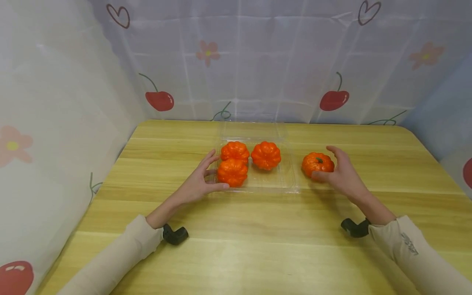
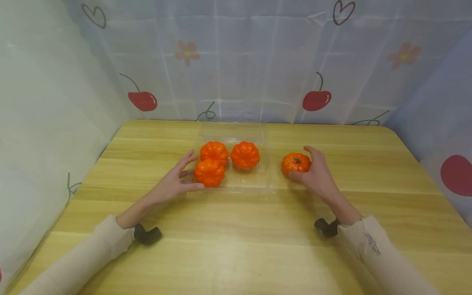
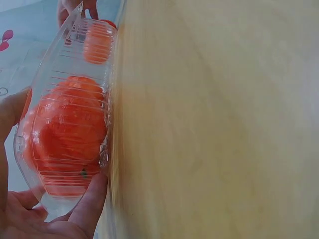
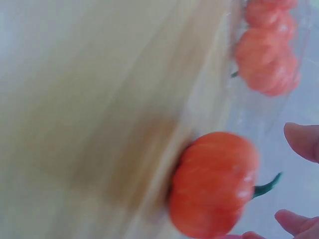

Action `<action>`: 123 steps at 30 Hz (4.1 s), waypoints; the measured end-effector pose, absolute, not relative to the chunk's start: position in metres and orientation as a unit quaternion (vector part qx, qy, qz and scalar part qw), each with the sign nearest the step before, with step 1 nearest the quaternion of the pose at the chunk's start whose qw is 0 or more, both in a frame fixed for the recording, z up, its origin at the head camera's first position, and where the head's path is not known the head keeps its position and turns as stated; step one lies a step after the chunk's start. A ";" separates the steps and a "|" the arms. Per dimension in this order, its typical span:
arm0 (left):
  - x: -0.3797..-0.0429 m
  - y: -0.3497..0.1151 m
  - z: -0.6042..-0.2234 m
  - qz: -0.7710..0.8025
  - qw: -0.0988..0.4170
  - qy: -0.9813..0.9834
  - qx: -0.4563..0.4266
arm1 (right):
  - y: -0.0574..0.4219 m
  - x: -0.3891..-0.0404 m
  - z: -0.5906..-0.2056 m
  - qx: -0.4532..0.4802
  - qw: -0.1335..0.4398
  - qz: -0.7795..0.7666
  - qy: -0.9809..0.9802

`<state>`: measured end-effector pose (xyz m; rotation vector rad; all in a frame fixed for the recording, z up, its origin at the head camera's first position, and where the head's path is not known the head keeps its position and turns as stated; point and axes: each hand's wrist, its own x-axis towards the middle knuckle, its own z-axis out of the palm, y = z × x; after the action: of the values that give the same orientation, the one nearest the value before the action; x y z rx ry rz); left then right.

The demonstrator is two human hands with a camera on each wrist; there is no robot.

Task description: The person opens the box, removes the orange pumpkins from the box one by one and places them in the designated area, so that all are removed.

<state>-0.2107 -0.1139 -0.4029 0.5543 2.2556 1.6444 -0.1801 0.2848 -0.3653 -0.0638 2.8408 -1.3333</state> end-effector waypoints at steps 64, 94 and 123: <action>-0.211 -0.114 -0.406 0.589 0.140 0.773 0.190 | 0.172 -0.205 -0.360 -0.060 0.054 -0.518 0.851; -0.211 -0.112 -0.409 0.583 0.141 0.777 0.190 | 0.172 -0.199 -0.366 -0.123 0.072 -0.475 0.869; -0.210 -0.111 -0.404 0.566 0.135 0.792 0.185 | 0.180 -0.189 -0.357 -0.129 -0.010 -0.527 0.840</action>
<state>-0.2104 -0.1111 -0.4037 0.5361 2.2958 1.6389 -0.1891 0.1800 -0.3574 -0.4086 2.6571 -1.6652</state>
